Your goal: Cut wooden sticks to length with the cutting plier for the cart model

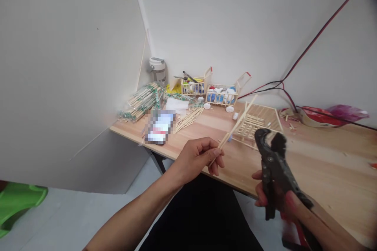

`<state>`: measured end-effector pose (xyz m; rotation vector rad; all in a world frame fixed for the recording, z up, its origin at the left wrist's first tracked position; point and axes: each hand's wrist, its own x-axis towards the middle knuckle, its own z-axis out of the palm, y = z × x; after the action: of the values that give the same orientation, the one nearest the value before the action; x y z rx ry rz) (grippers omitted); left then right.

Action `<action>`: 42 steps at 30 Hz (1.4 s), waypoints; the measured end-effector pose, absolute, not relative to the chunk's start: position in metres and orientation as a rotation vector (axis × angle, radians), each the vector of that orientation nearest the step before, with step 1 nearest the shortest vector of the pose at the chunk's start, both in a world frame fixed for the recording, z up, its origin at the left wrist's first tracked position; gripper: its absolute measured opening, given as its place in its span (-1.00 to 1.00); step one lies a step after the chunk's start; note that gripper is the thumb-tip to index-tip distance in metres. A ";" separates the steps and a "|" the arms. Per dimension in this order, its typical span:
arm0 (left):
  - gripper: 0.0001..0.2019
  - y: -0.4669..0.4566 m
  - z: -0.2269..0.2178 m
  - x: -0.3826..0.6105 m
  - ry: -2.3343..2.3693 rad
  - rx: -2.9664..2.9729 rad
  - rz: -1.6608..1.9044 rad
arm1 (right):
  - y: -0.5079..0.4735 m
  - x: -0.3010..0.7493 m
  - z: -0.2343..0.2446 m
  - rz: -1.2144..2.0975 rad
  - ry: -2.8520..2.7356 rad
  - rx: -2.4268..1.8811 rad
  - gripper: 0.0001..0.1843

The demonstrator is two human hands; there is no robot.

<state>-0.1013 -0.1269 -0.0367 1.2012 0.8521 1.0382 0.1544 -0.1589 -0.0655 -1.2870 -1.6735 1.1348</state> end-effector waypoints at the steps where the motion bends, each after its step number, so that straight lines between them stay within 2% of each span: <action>1: -0.75 -0.126 -0.037 -0.101 0.837 1.184 1.018 | -0.159 0.155 -0.064 1.223 -1.669 -1.286 -0.44; 4: -0.73 -0.124 -0.039 -0.101 0.793 1.131 0.943 | -0.158 0.157 -0.057 1.385 -1.651 -1.312 -0.42; 11: -0.71 -0.121 -0.039 -0.096 0.766 1.087 0.813 | -0.156 0.163 -0.042 1.286 -1.843 -1.371 -0.52; 18: -0.77 -0.120 -0.035 -0.093 0.793 1.166 0.740 | -0.152 0.163 -0.038 1.345 -1.983 -1.380 -0.41; 29: -0.80 -0.121 -0.027 -0.091 0.896 1.237 0.709 | -0.151 0.154 -0.022 1.421 -2.006 -1.564 -0.38; 42: -0.80 -0.121 -0.028 -0.100 1.037 1.274 0.693 | -0.134 0.137 -0.020 1.094 -2.307 -1.649 -0.49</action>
<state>-0.1003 -0.1211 -0.0280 1.2744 1.0374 0.6932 0.1369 -0.1339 -0.0201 -1.6491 -2.3066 1.0936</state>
